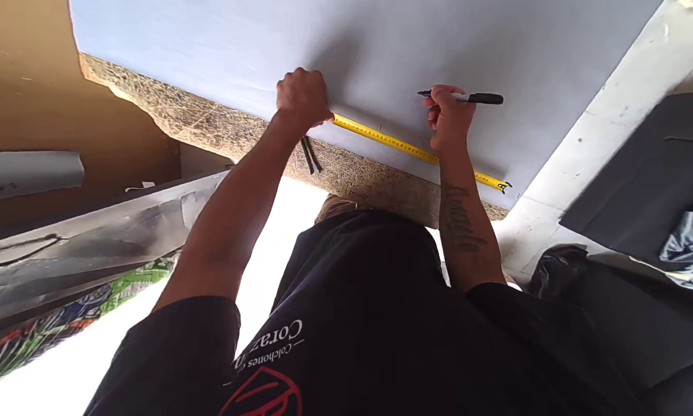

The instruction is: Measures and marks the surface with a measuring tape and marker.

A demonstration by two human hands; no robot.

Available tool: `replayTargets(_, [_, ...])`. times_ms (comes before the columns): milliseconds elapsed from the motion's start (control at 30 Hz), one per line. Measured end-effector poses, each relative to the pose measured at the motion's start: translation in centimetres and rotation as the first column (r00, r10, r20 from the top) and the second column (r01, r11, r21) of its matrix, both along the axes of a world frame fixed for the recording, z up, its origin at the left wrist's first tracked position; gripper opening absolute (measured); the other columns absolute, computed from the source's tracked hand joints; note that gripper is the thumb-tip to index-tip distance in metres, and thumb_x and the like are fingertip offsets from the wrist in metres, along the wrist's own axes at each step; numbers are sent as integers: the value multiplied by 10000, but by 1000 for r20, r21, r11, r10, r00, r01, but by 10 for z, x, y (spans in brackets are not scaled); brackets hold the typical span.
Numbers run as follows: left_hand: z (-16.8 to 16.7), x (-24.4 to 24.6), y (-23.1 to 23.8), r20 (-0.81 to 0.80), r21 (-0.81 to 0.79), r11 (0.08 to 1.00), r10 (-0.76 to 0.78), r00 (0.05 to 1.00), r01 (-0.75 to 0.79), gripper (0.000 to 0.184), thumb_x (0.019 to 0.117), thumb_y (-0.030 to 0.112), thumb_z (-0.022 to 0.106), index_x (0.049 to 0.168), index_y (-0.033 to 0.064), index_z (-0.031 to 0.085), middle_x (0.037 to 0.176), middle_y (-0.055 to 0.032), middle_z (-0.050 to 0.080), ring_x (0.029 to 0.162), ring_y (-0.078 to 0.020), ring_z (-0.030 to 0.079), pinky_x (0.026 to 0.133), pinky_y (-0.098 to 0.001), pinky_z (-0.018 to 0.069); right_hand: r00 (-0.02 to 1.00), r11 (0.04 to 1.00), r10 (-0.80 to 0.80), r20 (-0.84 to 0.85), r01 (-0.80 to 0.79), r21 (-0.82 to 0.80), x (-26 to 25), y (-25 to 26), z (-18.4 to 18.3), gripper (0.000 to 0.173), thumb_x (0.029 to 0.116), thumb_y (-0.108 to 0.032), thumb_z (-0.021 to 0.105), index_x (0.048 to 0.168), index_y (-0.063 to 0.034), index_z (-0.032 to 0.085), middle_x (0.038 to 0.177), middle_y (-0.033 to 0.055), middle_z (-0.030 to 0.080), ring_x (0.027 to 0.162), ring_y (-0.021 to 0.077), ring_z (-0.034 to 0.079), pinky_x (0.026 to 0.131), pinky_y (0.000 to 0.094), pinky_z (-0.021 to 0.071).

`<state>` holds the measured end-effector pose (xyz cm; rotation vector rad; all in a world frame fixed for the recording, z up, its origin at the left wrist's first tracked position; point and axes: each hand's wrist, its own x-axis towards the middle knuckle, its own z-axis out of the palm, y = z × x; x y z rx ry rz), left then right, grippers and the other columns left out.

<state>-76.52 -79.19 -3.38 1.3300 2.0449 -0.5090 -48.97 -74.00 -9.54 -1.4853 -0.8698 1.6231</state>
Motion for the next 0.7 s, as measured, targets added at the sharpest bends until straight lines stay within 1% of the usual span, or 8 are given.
replayTargets(67, [0, -54, -8, -32, 13, 1000, -7, 999, 7, 384, 748, 393, 866, 973, 96, 770, 1122, -319, 680, 1126, -570, 607, 859, -796, 454, 1000, 998, 6, -5, -6, -56, 20, 13, 0, 94, 1000, -104, 622, 967, -29, 669, 743, 47, 717, 491, 68, 583, 400, 190, 435])
replayTargets(167, [-2, -143, -21, -75, 49, 999, -5, 997, 9, 352, 767, 395, 870, 952, 109, 783, 1092, -355, 672, 1114, -610, 588, 858, -825, 420, 997, 992, -70, -45, 65, -111, 39, 23, -15, 119, 1027, -133, 594, 976, -37, 641, 756, 57, 712, 526, 88, 605, 436, 205, 468])
replayTargets(233, [0, -195, -28, -98, 60, 998, 14, 995, -8, 337, 791, 378, 873, 952, 96, 782, 1089, -384, 659, 1113, -638, 569, 870, -843, 396, 988, 985, -128, -80, 117, -130, 41, 25, -19, 140, 1037, -144, 570, 975, -38, 637, 749, 62, 704, 540, 103, 614, 455, 221, 489])
replayTargets(300, [-1, -233, -34, -111, 64, 998, 26, 993, -19, 344, 791, 369, 883, 955, 84, 779, 1077, -392, 658, 1101, -645, 571, 880, -844, 389, 988, 982, -149, -46, 142, -123, 36, 24, -17, 134, 1029, -131, 582, 950, -39, 638, 732, 61, 705, 520, 106, 613, 439, 223, 488])
replayTargets(367, [-6, -264, -37, -97, 66, 998, 24, 995, -17, 347, 794, 342, 894, 961, 60, 777, 1073, -397, 655, 1102, -645, 565, 904, -846, 373, 989, 986, -145, 15, 146, -85, 30, 23, -17, 114, 1019, -118, 598, 939, -40, 619, 726, 61, 708, 498, 101, 602, 416, 215, 465])
replayTargets(533, [-34, -325, -39, -69, 40, 999, -31, 997, 34, 364, 802, 368, 884, 999, 79, 782, 1075, -369, 673, 1090, -615, 591, 911, -835, 391, 974, 982, -187, 126, 188, 7, 20, 19, -24, 130, 1011, -106, 606, 911, -23, 622, 698, 65, 710, 452, 99, 577, 377, 215, 433])
replayTargets(633, [-49, -349, -37, -46, 22, 1000, -2, 999, 4, 379, 800, 349, 886, 1005, 54, 768, 1072, -361, 676, 1075, -596, 607, 911, -825, 403, 969, 978, -207, 132, 206, 23, 18, 16, -23, 130, 1010, -94, 604, 909, -17, 630, 690, 67, 706, 449, 98, 572, 376, 213, 428])
replayTargets(700, [-57, -363, -39, -37, 56, 997, -51, 998, 53, 384, 808, 356, 876, 996, 42, 760, 1043, -360, 679, 1039, -594, 616, 881, -827, 412, 970, 975, -219, 106, 216, 43, 19, 16, -24, 124, 1010, -81, 601, 916, -8, 638, 694, 73, 708, 455, 99, 576, 380, 211, 428])
